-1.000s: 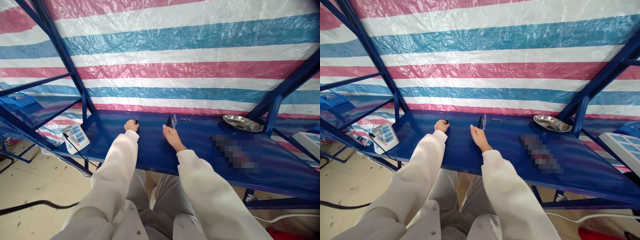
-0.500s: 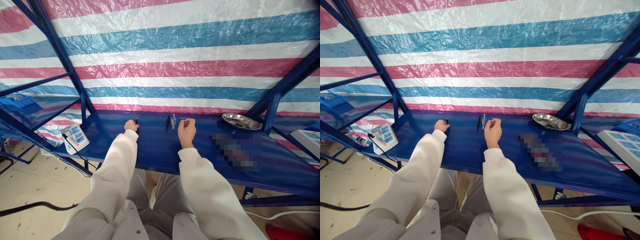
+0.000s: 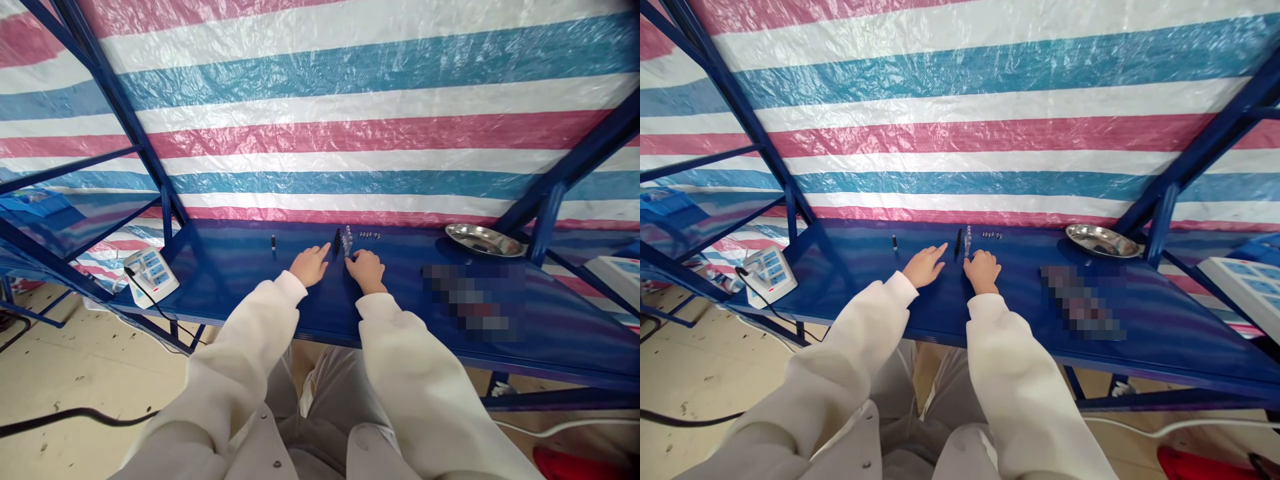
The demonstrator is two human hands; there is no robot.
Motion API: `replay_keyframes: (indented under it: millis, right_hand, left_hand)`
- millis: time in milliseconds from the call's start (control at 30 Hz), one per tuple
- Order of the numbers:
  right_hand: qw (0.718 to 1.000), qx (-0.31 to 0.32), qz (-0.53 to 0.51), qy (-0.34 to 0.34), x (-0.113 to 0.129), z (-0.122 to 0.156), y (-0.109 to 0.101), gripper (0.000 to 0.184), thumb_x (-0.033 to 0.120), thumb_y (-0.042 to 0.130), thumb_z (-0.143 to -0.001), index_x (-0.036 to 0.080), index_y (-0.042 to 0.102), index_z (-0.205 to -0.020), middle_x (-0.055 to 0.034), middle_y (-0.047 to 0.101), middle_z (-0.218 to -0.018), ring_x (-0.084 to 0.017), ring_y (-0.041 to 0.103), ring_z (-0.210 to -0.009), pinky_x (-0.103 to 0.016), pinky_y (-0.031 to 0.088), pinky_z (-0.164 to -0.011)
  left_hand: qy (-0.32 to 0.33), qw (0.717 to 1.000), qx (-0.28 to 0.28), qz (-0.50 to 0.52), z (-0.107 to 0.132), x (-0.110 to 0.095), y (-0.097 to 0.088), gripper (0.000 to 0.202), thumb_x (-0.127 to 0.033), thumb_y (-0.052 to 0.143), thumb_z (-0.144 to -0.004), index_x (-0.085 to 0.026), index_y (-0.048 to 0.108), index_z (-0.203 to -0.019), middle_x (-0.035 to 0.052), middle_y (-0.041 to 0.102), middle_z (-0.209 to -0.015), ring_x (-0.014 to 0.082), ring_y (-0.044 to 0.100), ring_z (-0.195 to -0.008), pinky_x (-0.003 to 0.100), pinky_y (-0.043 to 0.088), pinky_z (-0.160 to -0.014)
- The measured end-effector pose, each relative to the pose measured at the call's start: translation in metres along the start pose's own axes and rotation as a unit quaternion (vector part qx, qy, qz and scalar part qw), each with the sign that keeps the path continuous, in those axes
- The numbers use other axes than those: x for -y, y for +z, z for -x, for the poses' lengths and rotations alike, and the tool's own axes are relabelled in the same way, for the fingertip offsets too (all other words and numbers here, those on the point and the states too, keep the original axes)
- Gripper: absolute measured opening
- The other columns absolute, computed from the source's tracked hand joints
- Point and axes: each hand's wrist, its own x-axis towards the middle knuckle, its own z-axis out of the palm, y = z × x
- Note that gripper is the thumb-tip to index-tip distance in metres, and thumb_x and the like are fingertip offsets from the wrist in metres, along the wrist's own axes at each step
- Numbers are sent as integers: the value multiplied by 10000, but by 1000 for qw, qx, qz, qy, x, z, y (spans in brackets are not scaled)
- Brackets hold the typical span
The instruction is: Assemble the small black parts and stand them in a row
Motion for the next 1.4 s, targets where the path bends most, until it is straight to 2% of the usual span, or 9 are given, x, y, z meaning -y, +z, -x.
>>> replay_keyframes:
  millis: [167, 367, 500, 600, 800, 933, 1067, 1167, 1400]
  right_hand:
    - [1000, -4, -1, -14, 1, -4, 5, 297, 328, 491, -799, 159, 629, -1002, -133, 596, -1065, -261, 504, -1035, -400, 371, -843]
    - [999, -29, -24, -29, -1, -8, 10, 272, 319, 508, -778, 161, 645, -951, -137, 611, -998, -267, 527, -977, -411, 381, -798]
    - [998, -35, -34, -25, 0, -9, 11, 248, 309, 510, -773, 164, 649, -919, -126, 621, -974, -267, 528, -960, -414, 365, -798]
    - [998, -34, -38, -20, 0, -10, 12, 239, 307, 513, -769, 166, 652, -903, -116, 627, -959, -261, 531, -948, -411, 355, -800]
    - [998, -39, -40, -21, 1, -11, 11, 223, 293, 497, -774, 173, 655, -877, -105, 640, -923, -247, 545, -911, -384, 341, -778]
    - [997, -15, -25, -67, 6, -7, 9, 184, 260, 483, -787, 177, 643, -822, -72, 650, -825, -206, 571, -811, -335, 323, -741]
    - [984, -25, -12, -175, 15, 2, 6, 173, 261, 477, -791, 180, 629, -795, -45, 646, -758, -183, 572, -774, -300, 289, -702]
    - [973, -42, -10, -229, 18, 7, 5, 177, 256, 462, -799, 176, 618, -780, -41, 642, -746, -177, 564, -767, -290, 264, -675]
    - [960, -54, 20, -273, 20, 11, 2, 160, 219, 447, -796, 173, 579, -719, -54, 632, -725, -180, 540, -736, -298, 235, -656]
  left_hand:
    - [-15, 998, 2, -58, -18, -18, 27, 562, -196, 348, -878, -174, 193, -1418, 119, 525, -1151, 231, 505, -1011, 334, 430, -771]
    - [-11, 999, -19, -40, -36, -12, 39, 470, -182, 371, -869, -170, 358, -1339, 127, 528, -1112, 236, 505, -991, 326, 406, -768]
    - [-8, 997, -73, -14, -41, -11, 38, 275, -155, 397, -863, -146, 566, -1078, 132, 561, -1027, 234, 525, -949, 346, 404, -802]
    - [-24, 997, -76, -1, -39, -9, 32, 195, -143, 421, -851, -143, 607, -910, 124, 587, -966, 228, 539, -925, 346, 410, -808]
    - [-59, 988, -119, 81, -24, 8, 20, 100, -156, 524, -799, -165, 610, -849, 72, 627, -889, 193, 565, -867, 313, 439, -792]
    - [-61, 962, -186, 190, -14, 21, 19, 62, -164, 563, -772, -165, 610, -811, 45, 635, -823, 140, 562, -726, 280, 458, -735]
    - [-89, 906, -254, 328, -11, 27, 26, 79, -231, 596, -749, -165, 613, -790, 30, 647, -812, 99, 543, -633, 250, 463, -658]
    - [-111, 871, -273, 394, -10, 28, 32, 119, -267, 615, -727, -163, 619, -784, 30, 655, -803, 92, 538, -620, 233, 448, -609]
    - [-113, 859, -291, 406, -7, 30, 31, 154, -296, 604, -734, -165, 634, -809, 41, 655, -827, 94, 539, -633, 228, 419, -573]
